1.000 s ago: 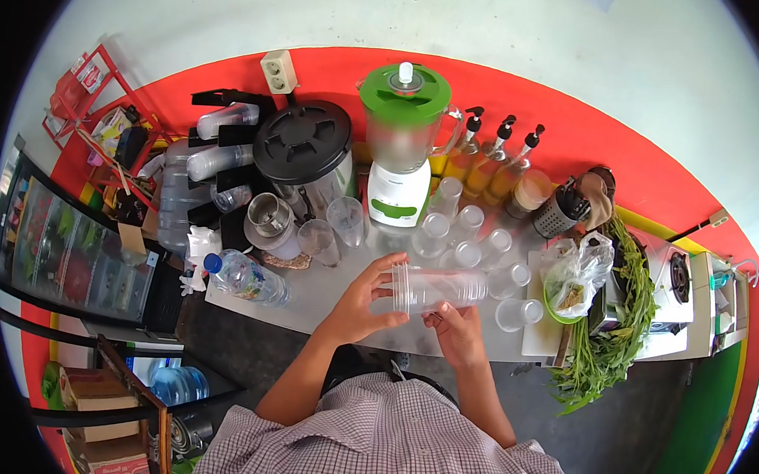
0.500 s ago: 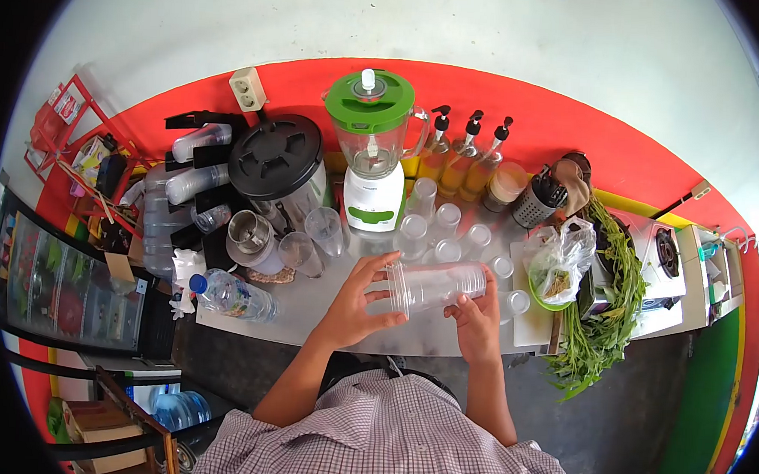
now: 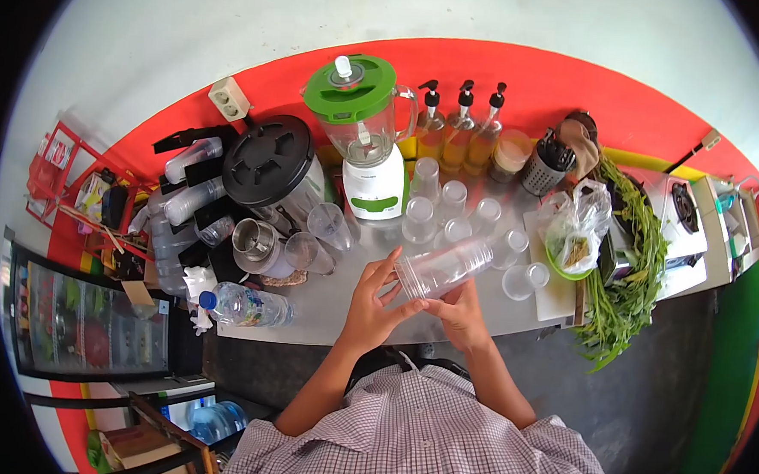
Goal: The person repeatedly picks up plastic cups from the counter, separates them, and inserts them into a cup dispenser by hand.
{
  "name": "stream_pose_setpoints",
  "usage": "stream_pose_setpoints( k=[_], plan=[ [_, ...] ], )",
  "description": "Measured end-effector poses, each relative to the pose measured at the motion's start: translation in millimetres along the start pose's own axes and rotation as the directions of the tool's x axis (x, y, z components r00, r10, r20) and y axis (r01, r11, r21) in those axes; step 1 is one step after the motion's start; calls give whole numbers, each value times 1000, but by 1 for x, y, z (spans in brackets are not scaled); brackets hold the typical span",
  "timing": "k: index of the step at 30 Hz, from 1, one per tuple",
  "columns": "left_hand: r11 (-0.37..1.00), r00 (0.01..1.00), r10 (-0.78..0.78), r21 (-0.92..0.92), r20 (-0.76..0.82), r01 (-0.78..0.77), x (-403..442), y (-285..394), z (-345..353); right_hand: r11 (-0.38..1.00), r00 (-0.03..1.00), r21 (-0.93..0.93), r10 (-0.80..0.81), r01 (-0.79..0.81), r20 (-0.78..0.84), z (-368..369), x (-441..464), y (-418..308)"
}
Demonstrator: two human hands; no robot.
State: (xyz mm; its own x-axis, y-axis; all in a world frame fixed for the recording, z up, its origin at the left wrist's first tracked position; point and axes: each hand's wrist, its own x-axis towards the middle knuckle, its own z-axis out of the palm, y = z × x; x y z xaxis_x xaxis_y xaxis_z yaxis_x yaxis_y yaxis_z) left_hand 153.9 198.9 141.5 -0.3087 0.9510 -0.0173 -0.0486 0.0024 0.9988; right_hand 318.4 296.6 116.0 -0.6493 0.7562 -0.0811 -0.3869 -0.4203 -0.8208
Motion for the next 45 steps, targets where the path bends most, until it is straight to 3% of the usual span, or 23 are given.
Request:
stream_pose_setpoints(
  k=[6,9,11,12,14,17,26,33,35,36,38,40,42,44,45],
  plan=[
    [998,998,-64,-21,9,64,-6,-7,-12,997,989,33,-59,64,-134,-6,0,-1],
    [993,997,-68,96,39,64,-8,-32,-21,997,981,25,-69,75,-184,-15,-2,-5],
    [907,997,1,421,83,-36,-8,-41,-23,996,976,11,-82,86,-201,-22,-5,-3],
    [909,997,-2,417,71,-28,-8,-51,-23,998,979,27,-52,58,-199,-25,-5,-3],
    [799,997,-70,598,-16,65,-10,-76,-19,999,982,42,-2,10,-187,-30,-7,1],
    [713,994,-43,693,-105,104,-6,-111,-13,992,963,87,110,-91,-246,-37,-11,12],
    [740,997,30,672,-67,23,1,-184,-24,992,942,-63,83,-109,-326,-41,-22,12],
    [839,947,266,526,-180,-136,-16,-101,-36,999,985,-49,11,-19,-171,-19,-11,-11],
    [825,901,418,461,-112,-326,-14,-43,-34,1000,996,-25,1,-4,-94,6,-5,-23],
    [816,892,435,472,-123,-333,-9,-19,-32,1000,999,5,4,-4,-39,16,-1,-26],
    [597,790,604,596,106,-537,4,18,-27,1000,999,25,2,-3,39,32,8,-26],
    [605,794,602,600,86,-523,10,32,-31,997,992,72,26,-35,126,48,8,-29],
    [619,799,598,596,65,-511,12,44,-35,998,994,66,-25,18,102,62,13,-35],
    [751,808,581,446,-94,-488,3,56,-45,998,973,-23,56,-52,224,68,17,-48],
    [728,780,618,448,-102,-518,0,64,-48,998,969,-64,42,-28,242,71,19,-50]
  ],
)
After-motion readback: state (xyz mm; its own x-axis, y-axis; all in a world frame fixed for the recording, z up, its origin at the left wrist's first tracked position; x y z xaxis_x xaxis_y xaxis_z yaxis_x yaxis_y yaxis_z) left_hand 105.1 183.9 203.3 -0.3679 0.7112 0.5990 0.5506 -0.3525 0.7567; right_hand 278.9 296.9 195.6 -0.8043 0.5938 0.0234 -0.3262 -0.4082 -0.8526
